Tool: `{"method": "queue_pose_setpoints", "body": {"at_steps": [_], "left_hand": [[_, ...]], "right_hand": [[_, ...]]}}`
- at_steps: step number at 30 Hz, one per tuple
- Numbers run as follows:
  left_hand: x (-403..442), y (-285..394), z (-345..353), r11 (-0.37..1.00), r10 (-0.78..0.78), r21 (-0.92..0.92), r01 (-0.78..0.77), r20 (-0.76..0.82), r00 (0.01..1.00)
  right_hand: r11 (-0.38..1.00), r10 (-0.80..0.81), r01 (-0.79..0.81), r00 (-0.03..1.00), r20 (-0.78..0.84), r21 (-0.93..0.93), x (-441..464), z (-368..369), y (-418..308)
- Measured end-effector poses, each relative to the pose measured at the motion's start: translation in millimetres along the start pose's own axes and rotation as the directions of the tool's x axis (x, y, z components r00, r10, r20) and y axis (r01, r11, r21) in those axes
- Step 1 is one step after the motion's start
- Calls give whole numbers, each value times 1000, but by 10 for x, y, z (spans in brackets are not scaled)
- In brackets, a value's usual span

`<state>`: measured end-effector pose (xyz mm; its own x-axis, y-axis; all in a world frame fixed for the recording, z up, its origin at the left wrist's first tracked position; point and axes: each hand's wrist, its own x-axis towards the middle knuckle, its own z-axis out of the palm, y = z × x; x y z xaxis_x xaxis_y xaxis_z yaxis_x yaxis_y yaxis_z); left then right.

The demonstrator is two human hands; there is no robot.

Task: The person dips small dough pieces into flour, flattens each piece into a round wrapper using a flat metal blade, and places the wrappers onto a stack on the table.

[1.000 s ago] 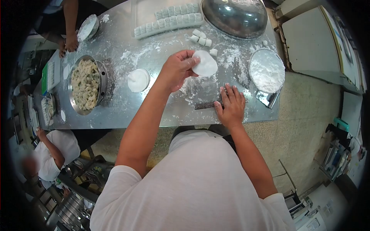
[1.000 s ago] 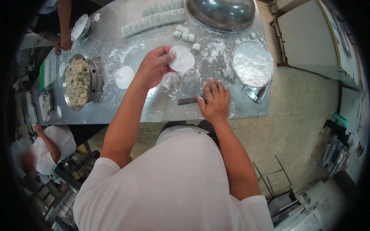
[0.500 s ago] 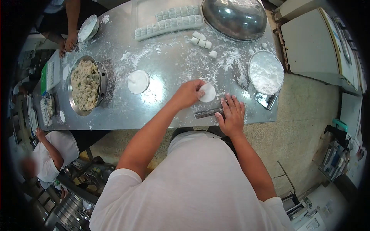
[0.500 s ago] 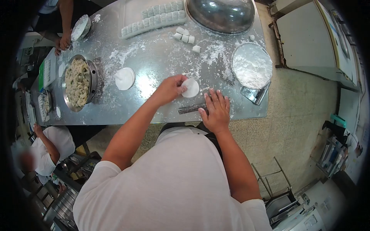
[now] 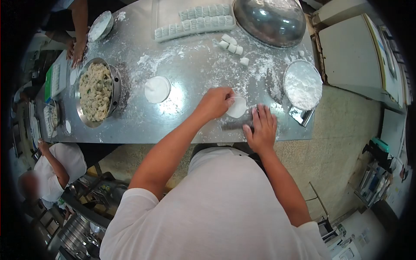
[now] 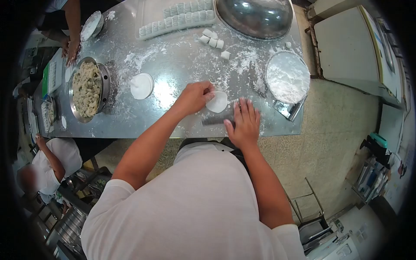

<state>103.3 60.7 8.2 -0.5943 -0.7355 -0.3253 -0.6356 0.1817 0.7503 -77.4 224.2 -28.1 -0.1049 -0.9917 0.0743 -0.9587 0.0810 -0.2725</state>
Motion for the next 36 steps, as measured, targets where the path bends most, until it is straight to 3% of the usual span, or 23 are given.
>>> {"method": "queue_pose_setpoints", "body": {"at_steps": [2,3,5,7,9,13,16,17,21,23,25,27,29,32,36], "left_hand": [[-106,-62,23,963,-128,-222,150,109,986],[-116,-39,12,962,-130,-222,157,131,983],[-100,58,-57,988,-91,-115,99,80,993],[18,67,-30,999,-4,-37,4,2,1000],[125,31,34,988,157,28,-154,-131,979],[83,-15,67,970,195,170,-174,-110,975],[-133,-35,39,943,-151,-278,180,123,981],[-163,-73,49,942,-157,-276,192,146,977],[-86,52,-15,989,-84,-114,91,61,995],[62,80,-27,998,38,-44,-41,-63,997],[159,-19,25,992,128,31,-126,-67,990],[147,-34,62,963,170,218,-156,-46,984],[-8,36,20,983,107,156,-97,-55,993],[-174,-117,89,958,-138,-242,156,91,986],[-148,124,-4,995,-36,-92,35,-7,999]], "right_hand": [[999,-43,43,999,7,33,-151,-15,44],[1000,-19,19,1000,18,9,28,-50,17],[1000,12,-11,999,31,-13,639,-50,-21],[993,74,-83,992,-104,-84,1080,-13,-30],[992,73,-85,990,-122,-92,1084,-46,-54],[1000,3,-4,999,-52,-19,234,48,-7],[998,-51,51,999,-7,40,-47,-19,12],[997,-56,56,998,8,52,-125,-53,17],[996,25,-24,1000,13,-84,836,-49,-86],[990,46,-58,994,-96,-127,1140,-36,-64],[992,49,-61,993,-106,-112,1002,-63,-77],[998,30,-34,998,-61,-62,569,-14,-74],[1000,-7,6,1000,-20,-22,56,-4,-7],[999,-38,36,998,55,34,-199,-1,49],[995,35,-36,999,-12,-90,834,-123,-38]]}}
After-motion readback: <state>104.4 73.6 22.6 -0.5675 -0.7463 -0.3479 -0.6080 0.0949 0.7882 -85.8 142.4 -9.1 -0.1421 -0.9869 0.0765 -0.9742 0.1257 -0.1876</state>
